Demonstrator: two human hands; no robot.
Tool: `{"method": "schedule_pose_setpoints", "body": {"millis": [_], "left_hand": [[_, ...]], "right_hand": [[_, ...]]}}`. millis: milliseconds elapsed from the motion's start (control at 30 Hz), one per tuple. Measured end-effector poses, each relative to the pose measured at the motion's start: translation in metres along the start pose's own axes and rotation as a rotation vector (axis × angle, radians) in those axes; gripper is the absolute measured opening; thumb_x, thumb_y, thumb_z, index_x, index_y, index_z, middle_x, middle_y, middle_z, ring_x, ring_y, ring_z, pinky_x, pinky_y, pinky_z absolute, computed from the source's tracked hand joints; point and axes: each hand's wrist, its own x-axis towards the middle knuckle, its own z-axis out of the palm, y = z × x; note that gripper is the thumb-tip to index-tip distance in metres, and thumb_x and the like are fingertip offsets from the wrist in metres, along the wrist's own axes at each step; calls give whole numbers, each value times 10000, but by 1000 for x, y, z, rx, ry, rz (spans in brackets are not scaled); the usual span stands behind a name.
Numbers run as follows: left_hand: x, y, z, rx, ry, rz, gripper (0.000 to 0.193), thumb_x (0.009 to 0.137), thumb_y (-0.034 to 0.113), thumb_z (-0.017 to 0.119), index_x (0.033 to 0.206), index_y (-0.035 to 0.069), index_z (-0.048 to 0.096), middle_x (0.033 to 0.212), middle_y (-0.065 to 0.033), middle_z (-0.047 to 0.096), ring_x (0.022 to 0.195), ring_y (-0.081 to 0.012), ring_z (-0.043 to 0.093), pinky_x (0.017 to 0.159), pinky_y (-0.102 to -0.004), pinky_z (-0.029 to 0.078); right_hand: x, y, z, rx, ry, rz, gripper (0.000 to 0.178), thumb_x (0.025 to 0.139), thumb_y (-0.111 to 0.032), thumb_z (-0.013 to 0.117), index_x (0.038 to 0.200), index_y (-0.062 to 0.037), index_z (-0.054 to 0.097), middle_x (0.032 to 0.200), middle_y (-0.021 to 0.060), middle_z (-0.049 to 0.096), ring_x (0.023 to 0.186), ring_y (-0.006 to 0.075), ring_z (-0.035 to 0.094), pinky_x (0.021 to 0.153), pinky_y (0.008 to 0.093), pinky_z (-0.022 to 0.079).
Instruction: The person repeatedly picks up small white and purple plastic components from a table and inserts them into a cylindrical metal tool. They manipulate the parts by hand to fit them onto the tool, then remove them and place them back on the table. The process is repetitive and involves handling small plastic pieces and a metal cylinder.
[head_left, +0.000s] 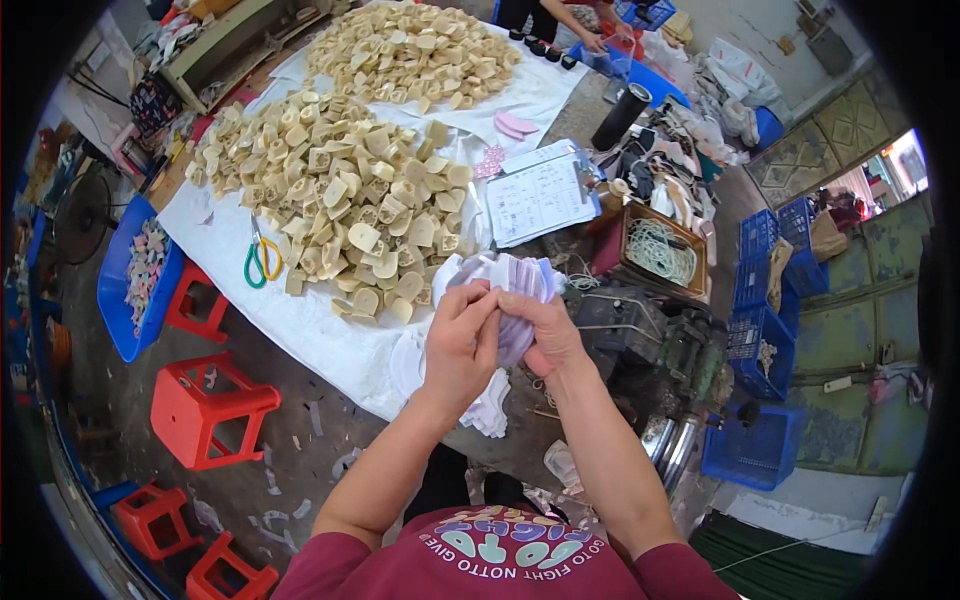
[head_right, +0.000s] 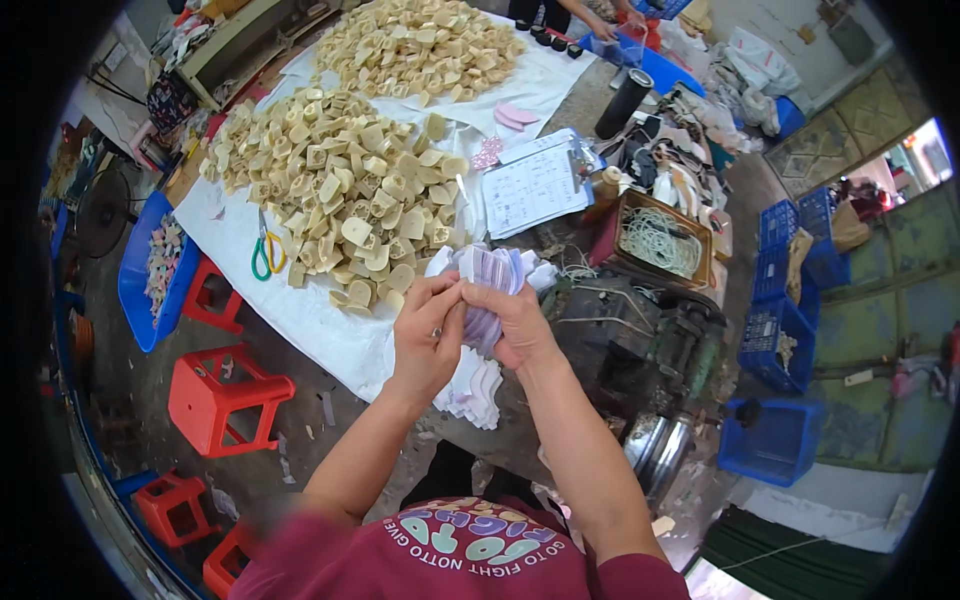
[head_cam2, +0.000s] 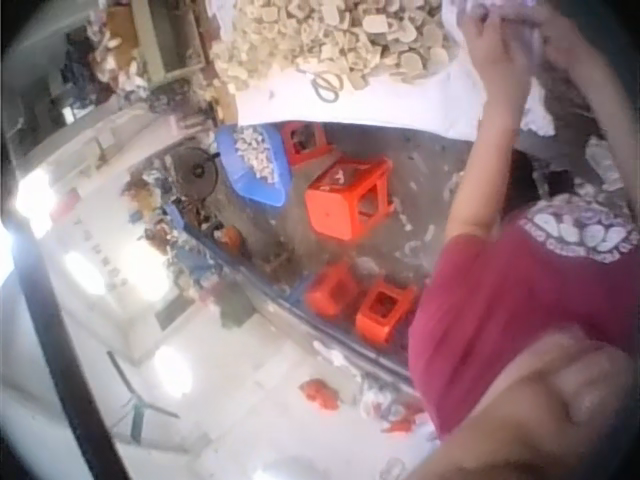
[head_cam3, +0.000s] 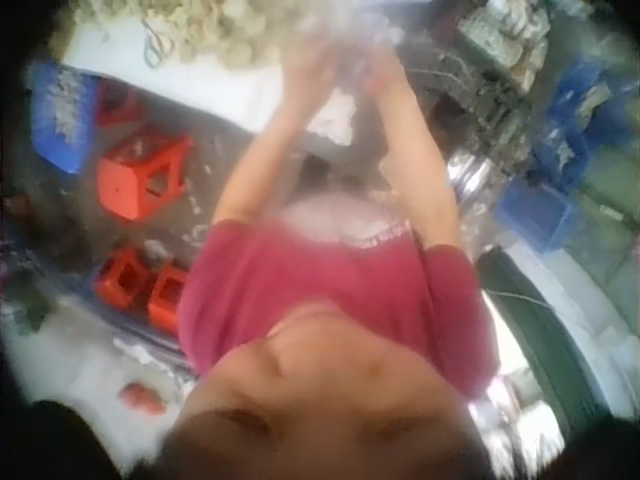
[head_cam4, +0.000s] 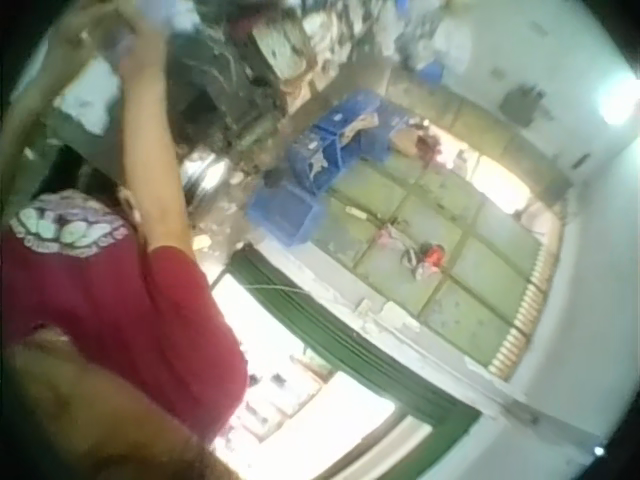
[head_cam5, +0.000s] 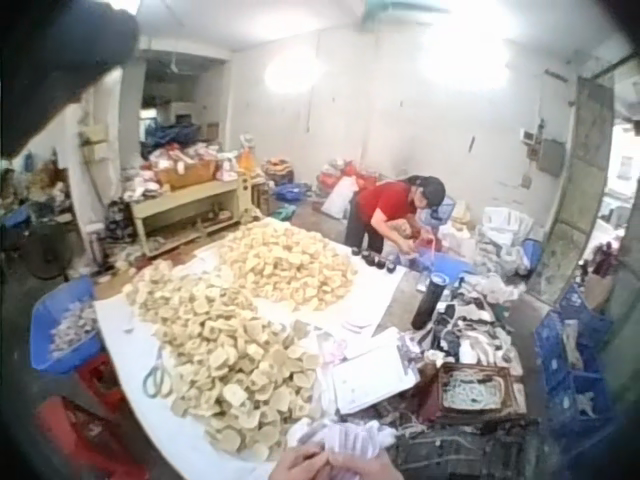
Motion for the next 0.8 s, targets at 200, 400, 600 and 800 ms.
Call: {"method": "schedule_pose_setpoints", "body": {"millis": [200, 400, 600, 800], "left_hand": [[-9, 69, -18, -576, -154, -239, 140, 881, -13, 613, 1006, -34, 670, 979, -90, 645, 874, -130, 604, 750, -259, 476], [-10, 137, -6, -674, -339, -376, 108, 877, 34, 639, 947, -39, 676, 845, -44, 639, 739, -71, 568, 655, -217, 451], [-28, 177, 15, -452, -461, -226, 85, 859, 27, 641, 898, -44, 669, 777, -38, 632, 679, -79, 568, 593, -235, 447], [-40, 205, 32, -721, -670, -453, 108, 910, 71, 603, 894, -27, 646, 783, -29, 645, 685, -66, 591, 609, -215, 483]], "right_hand": [[-93, -59, 20, -313, -25, -272, 513, 725, -3, 732, 1203, -8, 542, 932, 64, 671, 865, 142, 648, 788, 287, 522], [-173, -77, 28, -656, 74, -451, 491, 712, 1, 746, 1158, -36, 545, 981, 26, 628, 880, 86, 604, 780, 248, 498], [-227, -86, 10, -824, 144, -538, 454, 727, 15, 722, 1140, -58, 549, 984, 10, 613, 898, 68, 584, 791, 249, 491], [-266, -104, -14, -599, 66, -430, 555, 668, 0, 779, 1174, -25, 552, 1000, 27, 632, 884, 86, 603, 774, 252, 504]]}}
